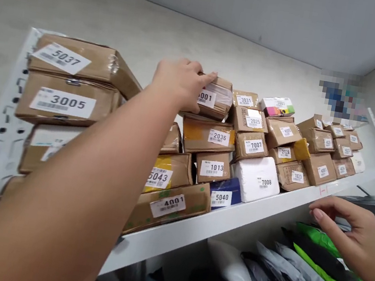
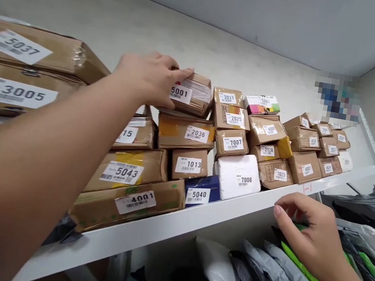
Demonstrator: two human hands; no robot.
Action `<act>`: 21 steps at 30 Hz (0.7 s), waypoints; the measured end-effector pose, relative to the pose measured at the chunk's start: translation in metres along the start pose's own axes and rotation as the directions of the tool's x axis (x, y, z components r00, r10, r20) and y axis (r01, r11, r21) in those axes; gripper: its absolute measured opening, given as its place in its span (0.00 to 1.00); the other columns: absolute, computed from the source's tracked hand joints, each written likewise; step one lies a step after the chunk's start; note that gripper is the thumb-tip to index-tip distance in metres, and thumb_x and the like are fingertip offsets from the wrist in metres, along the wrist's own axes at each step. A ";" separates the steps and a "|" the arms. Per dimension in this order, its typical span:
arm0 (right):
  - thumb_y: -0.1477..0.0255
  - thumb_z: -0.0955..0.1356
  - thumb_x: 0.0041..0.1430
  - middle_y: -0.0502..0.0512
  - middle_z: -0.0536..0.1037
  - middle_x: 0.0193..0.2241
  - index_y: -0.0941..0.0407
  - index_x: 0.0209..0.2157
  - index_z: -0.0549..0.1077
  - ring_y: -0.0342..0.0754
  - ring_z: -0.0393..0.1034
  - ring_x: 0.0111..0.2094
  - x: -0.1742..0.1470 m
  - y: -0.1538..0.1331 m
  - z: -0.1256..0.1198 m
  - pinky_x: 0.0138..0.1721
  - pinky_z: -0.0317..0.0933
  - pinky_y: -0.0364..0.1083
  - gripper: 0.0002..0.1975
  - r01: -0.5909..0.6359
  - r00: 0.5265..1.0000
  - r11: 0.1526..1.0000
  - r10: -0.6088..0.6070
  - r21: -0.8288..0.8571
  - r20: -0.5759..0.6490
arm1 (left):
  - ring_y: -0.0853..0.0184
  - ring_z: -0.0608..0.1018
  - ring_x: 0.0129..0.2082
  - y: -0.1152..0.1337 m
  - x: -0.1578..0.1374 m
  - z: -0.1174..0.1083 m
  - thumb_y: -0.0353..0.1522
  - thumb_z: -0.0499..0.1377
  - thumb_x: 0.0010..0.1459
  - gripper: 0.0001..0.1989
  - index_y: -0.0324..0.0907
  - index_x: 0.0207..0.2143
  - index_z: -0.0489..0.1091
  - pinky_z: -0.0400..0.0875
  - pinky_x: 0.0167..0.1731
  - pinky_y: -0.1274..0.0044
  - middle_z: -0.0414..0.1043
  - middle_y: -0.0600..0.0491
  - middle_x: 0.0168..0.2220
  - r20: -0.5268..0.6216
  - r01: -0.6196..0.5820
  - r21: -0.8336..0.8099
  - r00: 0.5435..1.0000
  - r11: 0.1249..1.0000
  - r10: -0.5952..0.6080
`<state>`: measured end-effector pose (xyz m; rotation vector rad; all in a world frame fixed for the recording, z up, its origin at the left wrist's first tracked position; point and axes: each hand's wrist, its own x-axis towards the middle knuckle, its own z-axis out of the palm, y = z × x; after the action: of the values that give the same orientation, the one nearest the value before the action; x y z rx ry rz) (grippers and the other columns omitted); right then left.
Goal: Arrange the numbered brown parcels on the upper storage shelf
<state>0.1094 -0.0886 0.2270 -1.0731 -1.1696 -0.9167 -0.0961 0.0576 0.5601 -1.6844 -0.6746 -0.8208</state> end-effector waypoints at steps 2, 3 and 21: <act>0.65 0.67 0.66 0.50 0.78 0.26 0.53 0.32 0.77 0.47 0.71 0.26 -0.004 0.010 -0.005 0.26 0.64 0.44 0.10 -0.036 0.999 0.999 0.036 -0.011 0.015 | 0.42 0.64 0.64 0.002 0.003 -0.004 0.36 0.67 0.55 0.48 0.43 0.73 0.49 0.71 0.51 0.48 0.60 0.34 0.66 0.039 -0.031 0.039 0.999 0.999 0.030; 0.65 0.67 0.66 0.50 0.77 0.25 0.53 0.32 0.77 0.47 0.71 0.26 -0.005 0.014 -0.006 0.26 0.64 0.44 0.10 -0.050 0.999 0.999 0.050 -0.015 0.020 | 0.42 0.64 0.64 0.003 0.005 -0.005 0.36 0.67 0.56 0.47 0.43 0.73 0.49 0.71 0.51 0.48 0.61 0.33 0.65 0.048 -0.032 0.042 0.998 0.999 0.030; 0.65 0.67 0.66 0.48 0.74 0.22 0.53 0.29 0.75 0.44 0.68 0.23 -0.023 0.024 -0.015 0.24 0.61 0.41 0.12 -0.094 0.991 0.996 0.094 -0.012 0.094 | 0.34 0.52 0.69 0.007 0.005 0.035 0.55 0.59 0.60 0.47 0.45 0.73 0.47 0.50 0.61 0.38 0.50 0.29 0.67 0.011 0.034 -0.159 0.999 0.987 -0.033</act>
<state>0.1317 -0.0964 0.1998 -1.1786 -1.1839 -0.8044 -0.0811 0.0895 0.5538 -1.8247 -0.6587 -0.9124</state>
